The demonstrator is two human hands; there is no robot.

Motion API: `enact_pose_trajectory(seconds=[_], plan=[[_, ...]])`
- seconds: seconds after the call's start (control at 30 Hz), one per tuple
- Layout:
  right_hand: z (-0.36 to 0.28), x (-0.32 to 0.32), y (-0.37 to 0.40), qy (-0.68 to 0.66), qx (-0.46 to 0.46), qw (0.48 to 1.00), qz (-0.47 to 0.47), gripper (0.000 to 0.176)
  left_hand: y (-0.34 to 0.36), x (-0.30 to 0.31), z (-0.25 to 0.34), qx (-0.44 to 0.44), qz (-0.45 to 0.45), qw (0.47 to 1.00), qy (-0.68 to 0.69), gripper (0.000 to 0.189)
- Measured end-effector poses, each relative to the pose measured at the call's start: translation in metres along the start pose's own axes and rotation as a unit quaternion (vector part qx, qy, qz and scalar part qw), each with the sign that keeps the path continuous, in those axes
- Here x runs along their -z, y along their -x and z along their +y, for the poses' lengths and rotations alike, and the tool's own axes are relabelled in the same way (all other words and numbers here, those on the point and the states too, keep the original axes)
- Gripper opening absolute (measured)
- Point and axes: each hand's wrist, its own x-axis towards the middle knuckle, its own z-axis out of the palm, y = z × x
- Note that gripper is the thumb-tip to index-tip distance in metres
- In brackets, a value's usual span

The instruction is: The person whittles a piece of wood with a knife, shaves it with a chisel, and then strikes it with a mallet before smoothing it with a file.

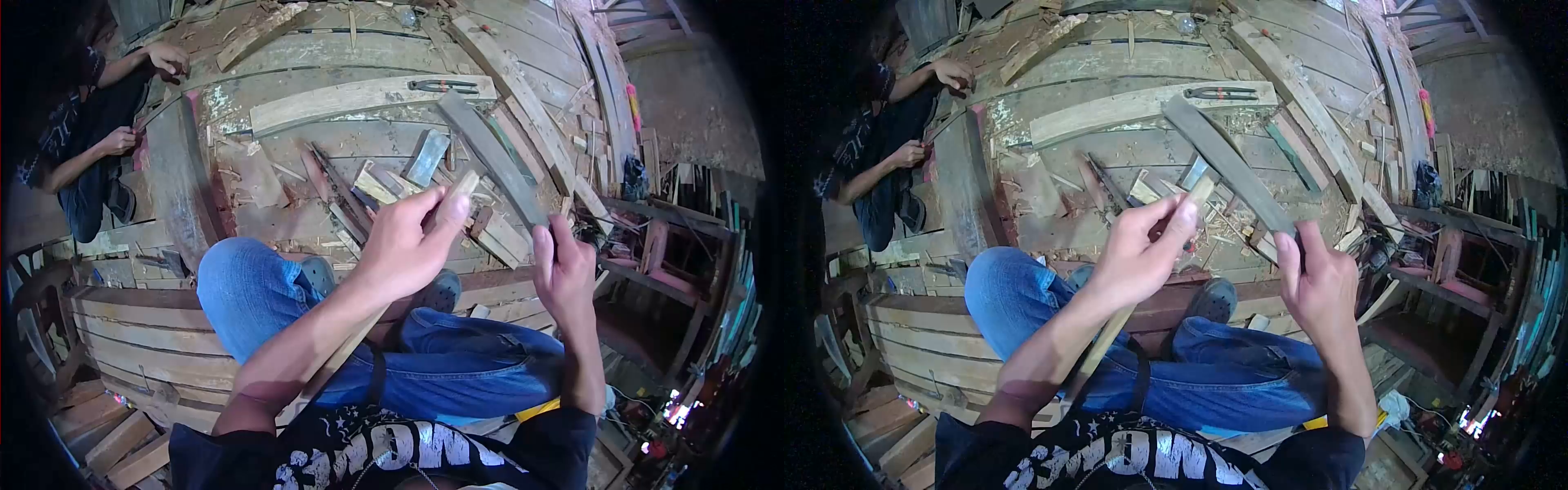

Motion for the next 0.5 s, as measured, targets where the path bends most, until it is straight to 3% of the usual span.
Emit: enact_pose_trajectory(seconds=[0.1, 0.13, 0.23, 0.27, 0.37, 0.43, 0.5], plan=[[0.000, 0.001, 0.001, 0.006, -0.011, 1.000, -0.001, 0.015, 0.000, 0.001, 0.002, 0.066, -0.017, 0.992, 0.102, 0.031], [-0.005, 0.003, 0.004, 0.020, 0.006, 1.000, 0.002, 0.015, 0.002, 0.000, 0.012, 0.149, -0.025, 0.968, 0.202, 0.030], [-0.003, 0.006, 0.005, 0.010, 0.004, 1.000, 0.003, 0.016, 0.004, 0.006, 0.012, 0.130, -0.070, 0.974, 0.171, 0.031], [-0.004, 0.006, 0.008, 0.010, 0.002, 1.000, 0.002, 0.016, 0.005, 0.005, 0.010, 0.082, -0.082, 0.983, 0.141, 0.030], [-0.012, 0.004, 0.010, 0.019, 0.070, 0.997, 0.015, 0.016, 0.007, 0.004, 0.007, 0.068, -0.067, 0.985, 0.143, 0.029], [0.004, 0.005, 0.001, 0.050, -0.001, 0.999, 0.009, 0.017, 0.007, 0.001, 0.004, 0.056, -0.062, 0.989, 0.124, 0.029], [-0.001, 0.006, 0.005, 0.065, 0.022, 0.997, 0.030, 0.017, 0.006, 0.001, 0.004, 0.038, -0.052, 0.992, 0.108, 0.028]])
